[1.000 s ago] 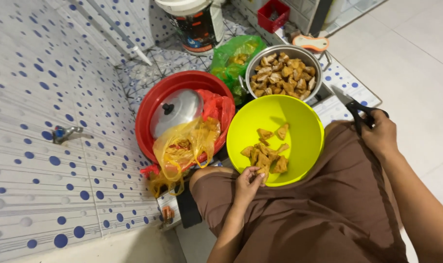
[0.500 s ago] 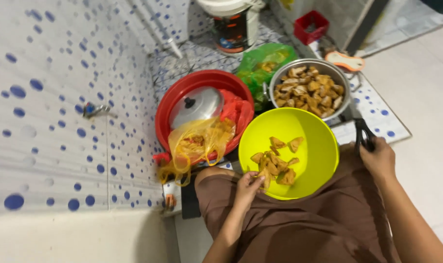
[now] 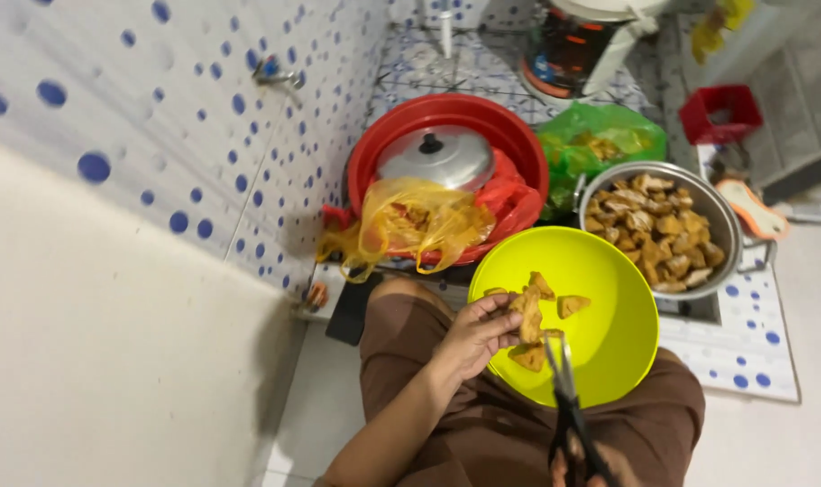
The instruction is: A person sits on the floor and uses scissors to cut pieces of fried food from a plastic bag into a yellow bowl.
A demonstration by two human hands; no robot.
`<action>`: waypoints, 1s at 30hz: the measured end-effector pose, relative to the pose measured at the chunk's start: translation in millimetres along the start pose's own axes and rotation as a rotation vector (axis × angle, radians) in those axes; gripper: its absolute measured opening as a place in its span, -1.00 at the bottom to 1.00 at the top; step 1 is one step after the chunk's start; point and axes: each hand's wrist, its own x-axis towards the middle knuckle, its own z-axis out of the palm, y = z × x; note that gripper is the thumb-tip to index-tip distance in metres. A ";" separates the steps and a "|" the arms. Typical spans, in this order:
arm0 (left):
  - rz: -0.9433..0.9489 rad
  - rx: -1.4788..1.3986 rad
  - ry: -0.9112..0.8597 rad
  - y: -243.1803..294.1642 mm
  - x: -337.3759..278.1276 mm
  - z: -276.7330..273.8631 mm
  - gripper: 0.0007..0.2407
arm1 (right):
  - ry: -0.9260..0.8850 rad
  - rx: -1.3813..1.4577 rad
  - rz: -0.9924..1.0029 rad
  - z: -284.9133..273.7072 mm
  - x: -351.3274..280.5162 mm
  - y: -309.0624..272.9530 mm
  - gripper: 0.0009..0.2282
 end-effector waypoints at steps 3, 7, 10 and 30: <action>0.078 -0.027 -0.022 4.5 1.2 1.9 -0.77 | 0.101 0.296 0.420 -22.2 -63.7 60.5 -0.46; 0.110 0.013 -0.043 8.1 -3.5 3.8 -0.74 | 0.078 0.439 0.577 -32.5 -75.5 79.6 -0.64; 0.109 0.051 -0.049 6.4 -7.9 10.6 -0.75 | 0.416 0.137 0.427 45.1 23.3 -73.4 -0.46; 0.069 0.138 -0.090 -14.0 -16.4 7.3 -0.75 | 0.816 0.126 0.321 58.4 -3.1 -23.7 -0.79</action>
